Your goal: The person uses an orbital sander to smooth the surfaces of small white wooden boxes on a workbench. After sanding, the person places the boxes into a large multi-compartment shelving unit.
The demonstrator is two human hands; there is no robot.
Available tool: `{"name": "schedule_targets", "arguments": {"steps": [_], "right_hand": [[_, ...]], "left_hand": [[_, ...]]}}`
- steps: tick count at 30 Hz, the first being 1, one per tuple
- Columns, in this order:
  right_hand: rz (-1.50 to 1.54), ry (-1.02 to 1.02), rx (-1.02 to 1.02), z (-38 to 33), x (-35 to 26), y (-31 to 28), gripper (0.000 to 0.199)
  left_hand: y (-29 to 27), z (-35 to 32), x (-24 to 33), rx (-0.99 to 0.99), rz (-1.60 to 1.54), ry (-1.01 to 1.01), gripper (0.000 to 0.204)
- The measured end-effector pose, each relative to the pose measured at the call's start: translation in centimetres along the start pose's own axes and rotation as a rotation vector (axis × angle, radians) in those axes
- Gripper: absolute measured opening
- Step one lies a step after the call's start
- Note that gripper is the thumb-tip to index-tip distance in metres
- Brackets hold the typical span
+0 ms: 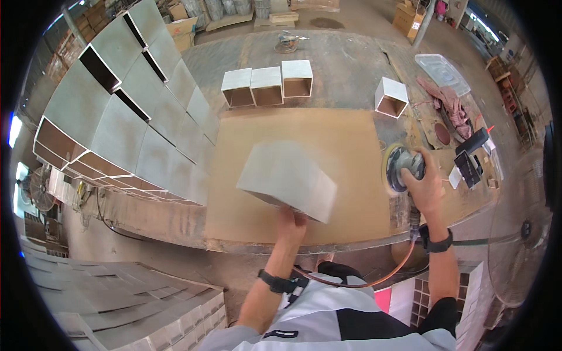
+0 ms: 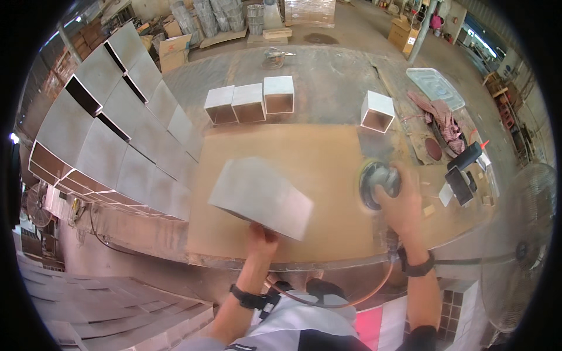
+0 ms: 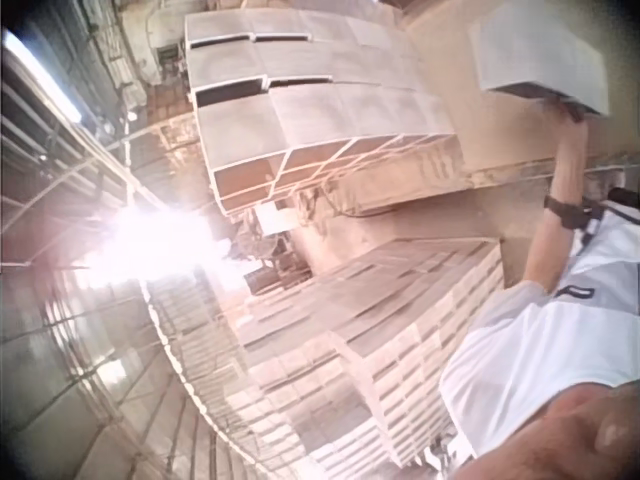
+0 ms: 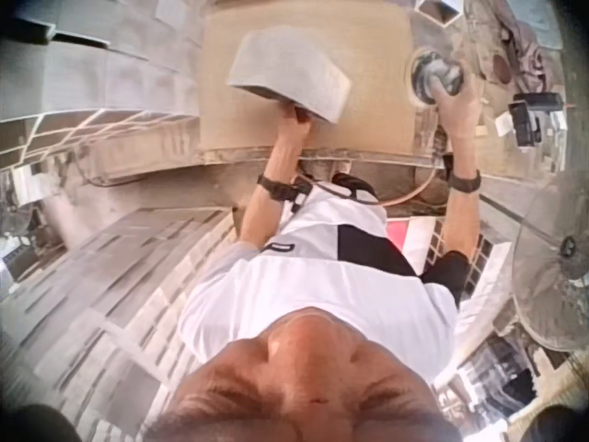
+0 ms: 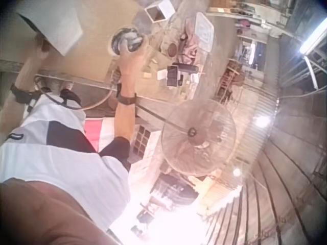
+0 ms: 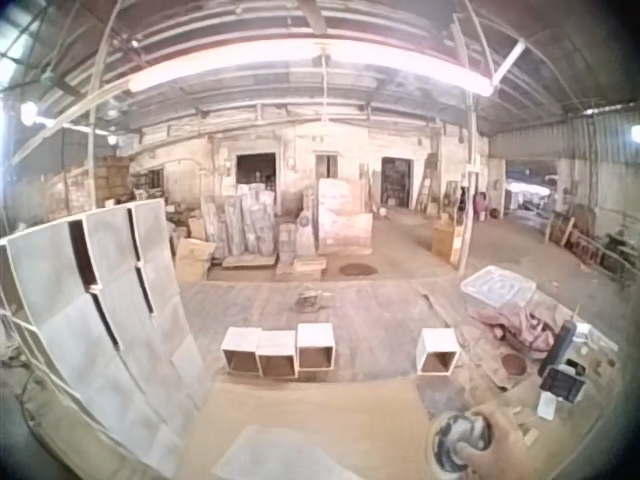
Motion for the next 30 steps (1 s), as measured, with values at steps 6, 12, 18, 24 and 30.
{"name": "schedule_targets", "arguments": {"steps": [6,12,18,24,30], "right_hand": [[-0.076,-0.295,-0.1,1.1,-7.1,1.2,0.05],[0.023,-0.495,-0.369,-0.6,-17.5,6.9,0.051],[-0.048,-0.782,-0.52,-3.6,-25.6,13.2,0.045],[-0.05,-0.632,-0.451,0.0,-26.0,17.2,0.046],[-0.055,-0.793,-0.465,-3.8,-26.4,15.7,0.042]], "left_hand": [[0.9,-1.1,-5.6,0.24,-1.637,-0.522,0.037],[1.5,-1.3,-6.0,0.511,-1.517,-0.632,0.04],[1.2,-1.4,-7.2,0.236,-1.772,-0.622,0.038],[1.1,-1.1,-6.1,0.378,-1.667,-0.721,0.04],[1.1,-1.3,-4.4,0.296,-1.728,-0.669,0.039]]}}
Point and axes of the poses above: each hand's wrist, its own z-axis towards the middle knuckle, its own y-axis out of the palm, x = y × z, the point moved 3 cm from there along z, towards the middle knuckle, and after that the axes turned 15 degrees about -z, right-handed, at the moved point
